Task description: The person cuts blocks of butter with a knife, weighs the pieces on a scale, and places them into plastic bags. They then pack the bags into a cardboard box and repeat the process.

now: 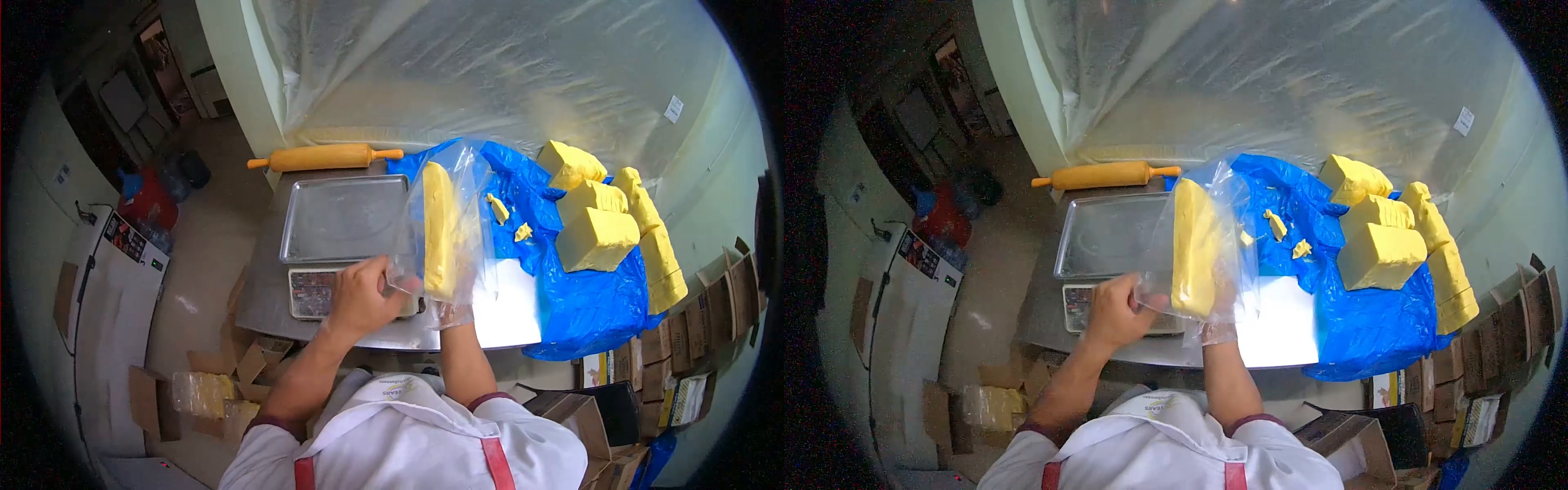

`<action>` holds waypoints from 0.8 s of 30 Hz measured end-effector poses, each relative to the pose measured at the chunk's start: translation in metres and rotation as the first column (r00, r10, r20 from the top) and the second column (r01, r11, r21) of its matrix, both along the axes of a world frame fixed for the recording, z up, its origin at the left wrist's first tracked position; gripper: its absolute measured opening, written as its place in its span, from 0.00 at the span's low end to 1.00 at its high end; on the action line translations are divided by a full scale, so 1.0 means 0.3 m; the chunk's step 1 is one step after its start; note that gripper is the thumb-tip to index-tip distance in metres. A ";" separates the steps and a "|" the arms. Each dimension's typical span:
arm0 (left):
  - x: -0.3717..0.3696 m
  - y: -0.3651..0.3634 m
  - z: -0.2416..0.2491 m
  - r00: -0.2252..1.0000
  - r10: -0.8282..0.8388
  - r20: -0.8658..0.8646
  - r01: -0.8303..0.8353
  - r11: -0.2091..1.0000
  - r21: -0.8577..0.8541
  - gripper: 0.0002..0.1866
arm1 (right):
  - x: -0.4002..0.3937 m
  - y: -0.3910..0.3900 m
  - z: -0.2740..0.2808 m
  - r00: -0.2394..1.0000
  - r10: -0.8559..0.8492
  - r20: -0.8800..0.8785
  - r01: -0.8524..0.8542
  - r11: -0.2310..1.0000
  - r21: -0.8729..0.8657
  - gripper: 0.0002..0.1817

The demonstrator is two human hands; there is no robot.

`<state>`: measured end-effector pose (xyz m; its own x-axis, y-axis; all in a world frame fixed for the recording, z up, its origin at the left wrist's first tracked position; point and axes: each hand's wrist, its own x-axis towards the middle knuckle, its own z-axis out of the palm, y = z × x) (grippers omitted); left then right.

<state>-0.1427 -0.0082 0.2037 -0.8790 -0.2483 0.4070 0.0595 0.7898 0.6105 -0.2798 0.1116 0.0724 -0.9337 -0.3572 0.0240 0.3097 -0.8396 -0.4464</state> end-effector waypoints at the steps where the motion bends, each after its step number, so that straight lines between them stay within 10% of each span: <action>1: -0.028 -0.011 -0.015 0.998 0.051 -0.023 -0.052 0.998 -0.018 0.14 | 0.002 0.008 0.023 0.999 0.039 0.008 -0.039 0.999 -0.030 0.21; 11: -0.010 0.034 -0.263 0.969 0.071 0.236 0.013 0.942 -0.335 0.11 | -0.016 0.036 0.087 0.981 0.195 -0.017 -0.195 0.969 -0.152 0.29; 15: 0.061 -0.010 -0.418 0.990 0.053 0.129 -0.016 0.962 -0.274 0.18 | -0.073 0.012 0.078 0.943 0.070 -0.327 0.034 0.953 0.300 0.37; 18: 0.137 -0.095 -0.264 0.936 -0.003 0.353 0.021 0.999 -0.049 0.21 | -0.069 0.020 0.147 0.814 -0.021 -0.581 0.459 0.636 0.621 0.43; 22: 0.053 0.012 0.019 0.912 -0.268 -0.310 0.106 0.885 -0.453 0.27 | -0.085 -0.005 0.130 0.629 -0.011 -0.778 0.614 0.621 0.487 0.38; 24: -0.050 0.081 0.086 0.933 -0.333 -0.133 0.155 0.708 -0.689 0.28 | -0.057 -0.016 0.127 0.610 0.007 -0.793 0.607 0.640 0.472 0.38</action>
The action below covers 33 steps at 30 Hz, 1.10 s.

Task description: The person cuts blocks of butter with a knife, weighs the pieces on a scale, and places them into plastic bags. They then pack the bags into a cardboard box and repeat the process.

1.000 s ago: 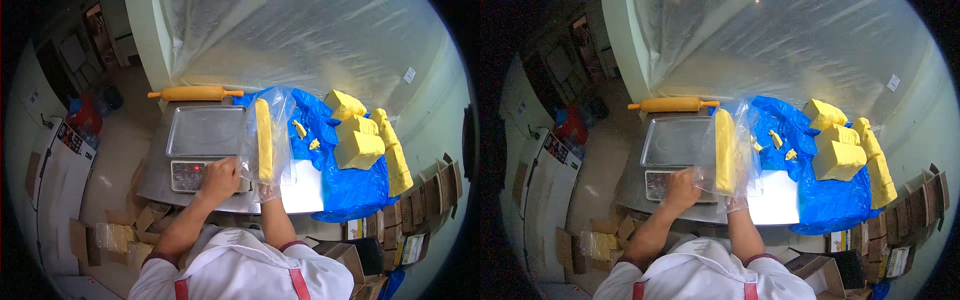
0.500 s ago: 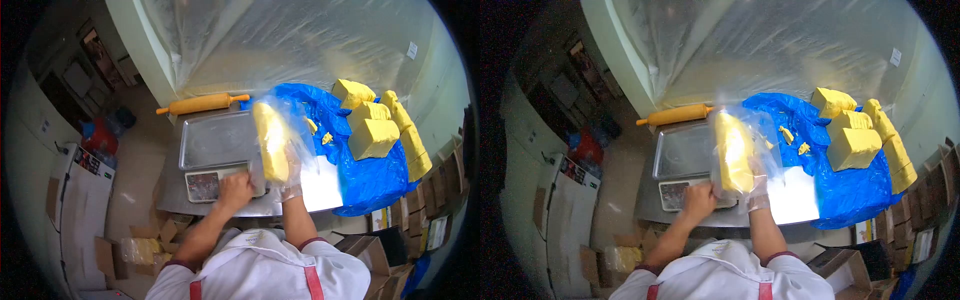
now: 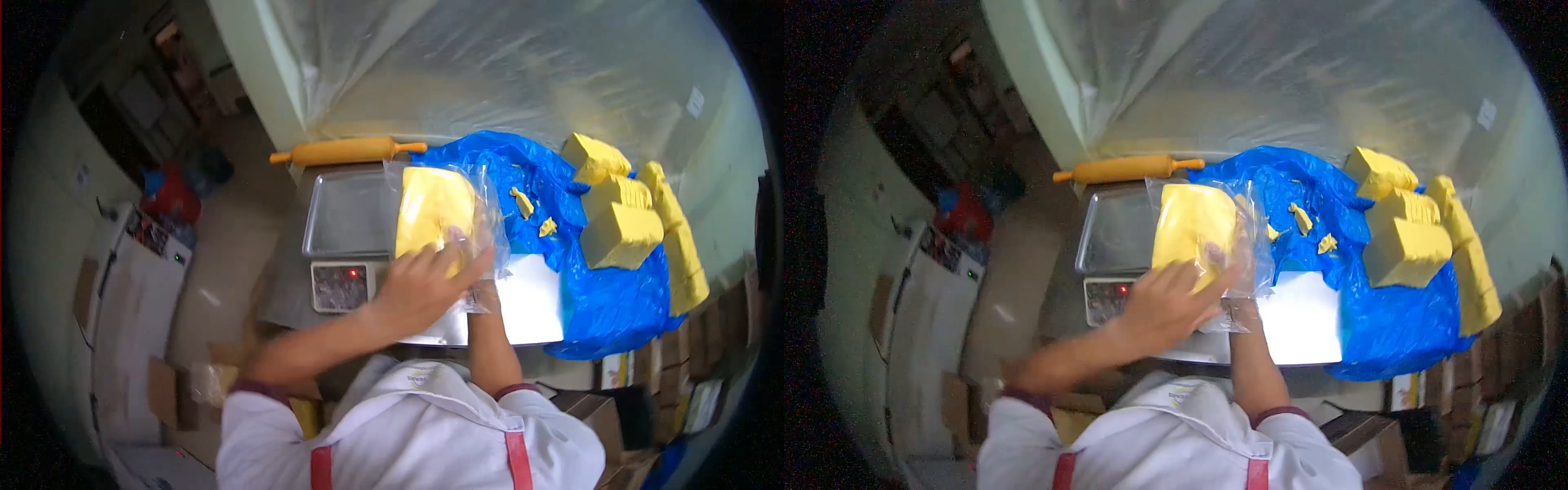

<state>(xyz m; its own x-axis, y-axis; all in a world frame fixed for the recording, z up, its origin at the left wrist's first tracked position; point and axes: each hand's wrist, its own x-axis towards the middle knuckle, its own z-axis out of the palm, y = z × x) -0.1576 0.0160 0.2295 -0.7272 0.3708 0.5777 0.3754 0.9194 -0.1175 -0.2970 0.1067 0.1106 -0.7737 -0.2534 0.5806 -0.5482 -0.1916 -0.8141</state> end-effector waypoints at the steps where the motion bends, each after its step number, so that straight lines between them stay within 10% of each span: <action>1: -0.069 0.017 -0.015 1.000 -0.006 0.012 0.007 0.999 -0.048 0.23 | 0.013 -0.002 -0.002 1.000 0.017 0.008 -0.017 1.000 -0.004 0.38; 7: -0.210 0.104 -0.149 0.968 -0.241 0.069 0.249 0.956 -0.155 0.07 | 0.074 0.036 -0.040 0.985 0.099 0.142 -0.086 0.991 -0.100 0.38; 17: -0.108 0.260 -0.190 0.892 -0.395 0.221 0.412 0.910 -0.035 0.08 | 0.127 0.048 -0.062 0.902 0.254 0.350 -0.125 0.928 -0.352 0.37; 22: 0.108 0.168 -0.026 0.760 -0.633 -0.151 0.650 0.738 0.180 0.24 | 0.101 0.054 -0.050 0.858 0.326 0.397 -0.099 0.864 -0.495 0.37; 25: 0.169 -0.001 -0.161 0.931 -0.361 0.063 0.242 0.736 0.632 0.35 | 0.075 0.064 -0.048 0.844 0.350 0.406 -0.072 0.824 -0.562 0.37; 28: 0.123 -0.010 -0.165 0.955 0.282 -0.093 -0.188 0.815 0.548 0.22 | 0.062 0.067 -0.044 0.839 0.367 0.402 -0.062 0.798 -0.600 0.37; 33: 0.038 -0.061 -0.328 0.966 0.166 0.197 -0.251 0.778 0.576 0.10 | 0.086 0.076 -0.038 0.840 0.362 0.405 -0.060 0.803 -0.594 0.37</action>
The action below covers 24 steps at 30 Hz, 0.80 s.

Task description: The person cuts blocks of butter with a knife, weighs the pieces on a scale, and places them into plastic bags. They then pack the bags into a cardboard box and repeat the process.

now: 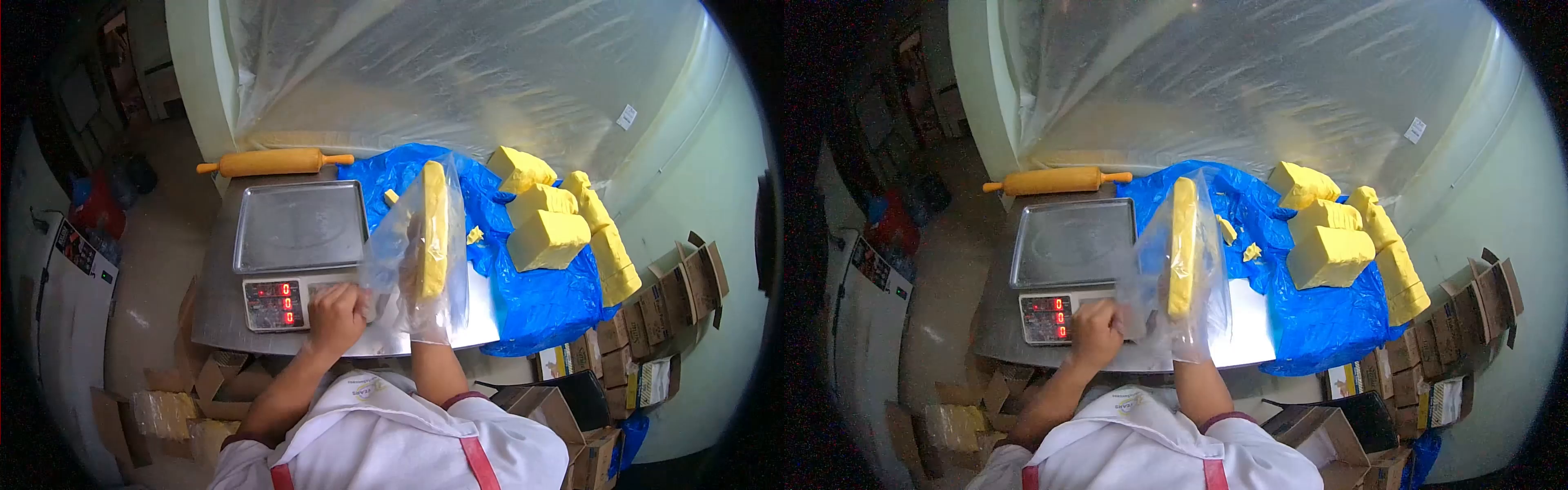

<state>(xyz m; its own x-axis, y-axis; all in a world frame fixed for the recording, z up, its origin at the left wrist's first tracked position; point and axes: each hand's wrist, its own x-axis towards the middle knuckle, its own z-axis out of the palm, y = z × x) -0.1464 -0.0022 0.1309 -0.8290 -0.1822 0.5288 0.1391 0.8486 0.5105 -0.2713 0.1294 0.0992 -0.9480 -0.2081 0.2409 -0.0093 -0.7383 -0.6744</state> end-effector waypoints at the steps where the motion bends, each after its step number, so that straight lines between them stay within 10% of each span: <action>1: 0.007 0.016 -0.016 0.999 -0.038 -0.025 0.039 0.999 0.018 0.09 | 0.002 0.004 0.003 1.000 -0.001 -0.002 0.001 1.000 0.002 0.37; 9: 0.076 -0.014 -0.062 0.861 -0.503 0.083 0.500 0.864 0.054 0.12 | 0.045 0.037 0.036 0.999 -0.009 -0.049 0.014 0.996 0.090 0.37; 12: 0.082 -0.176 0.011 0.707 -0.626 0.329 0.445 0.756 0.480 0.17 | 0.097 0.076 0.038 0.998 -0.013 -0.059 0.022 0.987 0.161 0.37; 14: -0.103 -0.295 -0.114 0.747 -0.597 -0.293 0.538 0.285 0.793 0.32 | 0.137 0.096 0.037 0.998 -0.023 -0.053 0.033 0.980 0.196 0.36; 18: -0.385 -0.119 0.121 0.751 -0.659 -0.028 0.106 0.079 0.991 0.45 | 0.205 0.150 0.035 0.998 -0.050 -0.030 0.056 0.964 0.261 0.36; 20: -0.490 -0.051 0.119 0.409 -0.837 -0.364 0.139 -0.337 0.931 0.43 | 0.226 0.173 0.045 0.998 -0.060 -0.032 0.067 0.956 0.284 0.36; 24: -0.540 0.051 0.167 0.438 -0.772 -0.461 0.076 -0.479 0.875 0.32 | 0.260 0.203 0.051 0.995 -0.096 -0.015 0.096 0.950 0.296 0.36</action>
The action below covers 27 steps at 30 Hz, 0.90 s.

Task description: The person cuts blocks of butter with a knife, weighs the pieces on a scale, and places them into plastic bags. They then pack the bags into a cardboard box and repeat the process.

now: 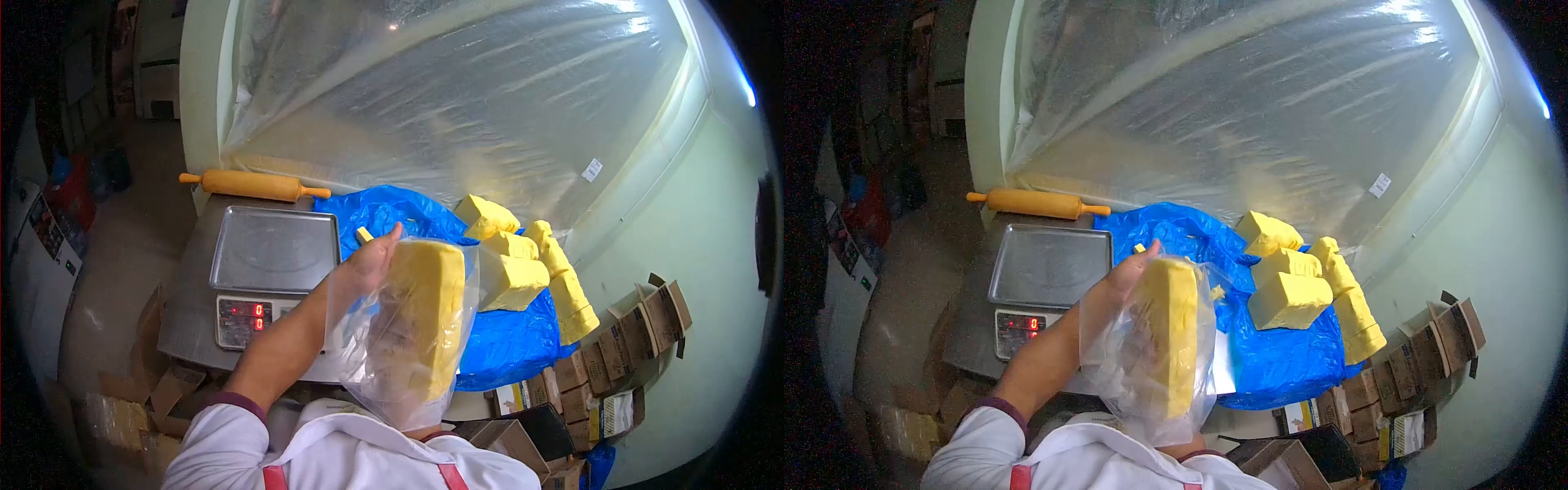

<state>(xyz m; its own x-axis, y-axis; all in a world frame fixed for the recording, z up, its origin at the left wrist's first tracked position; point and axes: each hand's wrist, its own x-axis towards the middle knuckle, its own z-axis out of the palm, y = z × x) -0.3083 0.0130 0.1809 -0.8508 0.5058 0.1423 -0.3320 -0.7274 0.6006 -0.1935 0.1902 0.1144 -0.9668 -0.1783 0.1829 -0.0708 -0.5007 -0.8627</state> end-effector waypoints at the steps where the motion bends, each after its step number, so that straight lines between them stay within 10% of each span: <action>1: -0.024 0.006 -0.031 1.000 0.026 -0.016 -0.025 0.999 0.035 0.27 | 0.004 0.006 0.001 1.000 -0.007 0.002 0.007 1.000 0.008 0.36; 4: -0.024 0.039 -0.034 0.947 0.315 0.060 -0.321 0.934 0.157 0.09 | 0.016 0.028 0.003 1.000 -0.026 0.008 0.026 0.999 0.023 0.36; 11: -0.112 0.072 -0.134 0.708 0.706 0.011 -0.705 0.708 -0.047 0.13 | 0.031 0.060 0.007 0.997 -0.082 0.015 0.081 0.995 0.053 0.36; 21: -0.041 0.029 -0.052 0.811 0.572 0.124 -0.555 0.819 -0.147 0.28 | 0.054 0.055 0.036 0.993 -0.118 -0.010 0.118 0.990 0.083 0.36; 27: 0.284 -0.158 0.169 0.800 0.359 -0.482 -0.532 0.795 -0.290 0.41 | 0.029 0.003 0.205 0.984 -0.089 -0.152 0.116 0.976 0.183 0.36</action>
<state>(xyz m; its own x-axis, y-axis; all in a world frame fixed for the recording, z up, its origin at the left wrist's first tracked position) -0.2230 -0.0343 0.2317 -0.9096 0.1666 0.3806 0.2890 -0.4043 0.8678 -0.1848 0.1912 0.1758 -0.9485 -0.1243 0.2915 -0.2416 -0.3114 -0.9190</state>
